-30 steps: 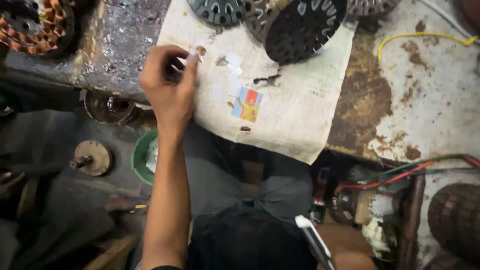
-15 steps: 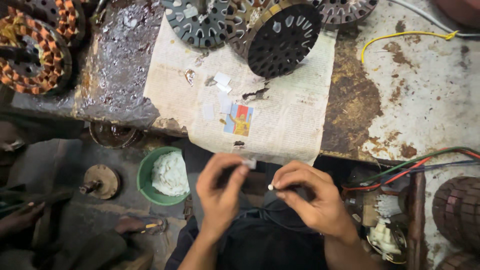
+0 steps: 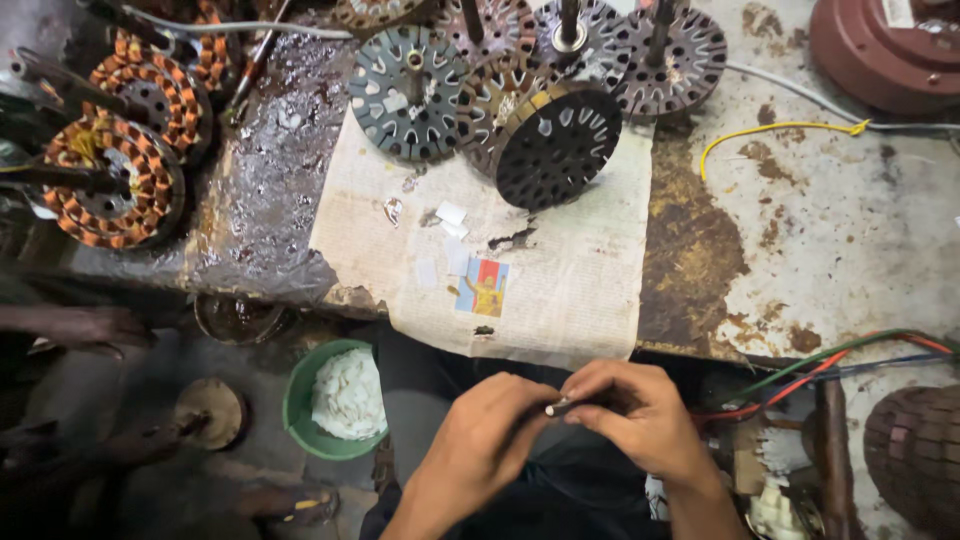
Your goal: The person repeatedly picks up small white rectangular pieces and inserts them into slots on a cylindrical motor stator. The person rotates the stator to access different slots and continues inserting pieces throughout the clip.
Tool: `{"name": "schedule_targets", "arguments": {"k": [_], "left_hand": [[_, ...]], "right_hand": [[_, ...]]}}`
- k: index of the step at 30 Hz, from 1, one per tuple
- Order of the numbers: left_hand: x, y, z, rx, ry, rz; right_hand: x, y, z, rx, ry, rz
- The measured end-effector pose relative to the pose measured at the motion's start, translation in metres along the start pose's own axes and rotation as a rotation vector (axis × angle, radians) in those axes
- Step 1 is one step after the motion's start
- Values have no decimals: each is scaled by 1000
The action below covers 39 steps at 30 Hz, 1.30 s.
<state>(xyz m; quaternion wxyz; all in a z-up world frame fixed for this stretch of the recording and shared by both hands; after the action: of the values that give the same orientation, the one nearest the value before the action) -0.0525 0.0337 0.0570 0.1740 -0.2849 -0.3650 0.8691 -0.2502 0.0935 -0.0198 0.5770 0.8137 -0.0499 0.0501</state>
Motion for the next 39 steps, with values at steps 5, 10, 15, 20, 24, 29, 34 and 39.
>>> {"name": "schedule_targets", "arguments": {"k": [5,10,15,20,24,29,34,39], "left_hand": [[8,5,-4,29,27,-9],[23,42,-29,-134,-61,-194],[44,88,-48,-589,-264,-708],[51,88,-55,-633,-256,-831],[28,59,-36,-243,-50,-416],[12,35,-8,91,-54,-39],[3,36,3,161,-34,-30],[-2,47,19,-44,-26,-286]], "right_hand": [[1,-3,-7,-275,-118,-334],[12,11,-12,-474,-268,-585],[24,37,-7,-615,-222,-724],[18,32,-9,-588,-249,-699],[11,32,-11,-508,-244,-617],[13,43,-10,-457,-254,-476],[0,47,1,-225,-240,-470],[-1,60,10,-438,-190,-319]]}}
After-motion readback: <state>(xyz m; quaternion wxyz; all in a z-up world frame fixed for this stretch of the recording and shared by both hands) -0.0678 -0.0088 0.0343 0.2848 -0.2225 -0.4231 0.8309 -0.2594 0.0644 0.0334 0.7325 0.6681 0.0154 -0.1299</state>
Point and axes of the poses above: each hand's wrist, its own z-axis towards the middle knuckle, its own x-axis out of the palm, y = z × x, the point moved 4 cm from there along z, towards the middle knuckle, and after that the axes turned 15 degrees about x, right-handed, at the moved point
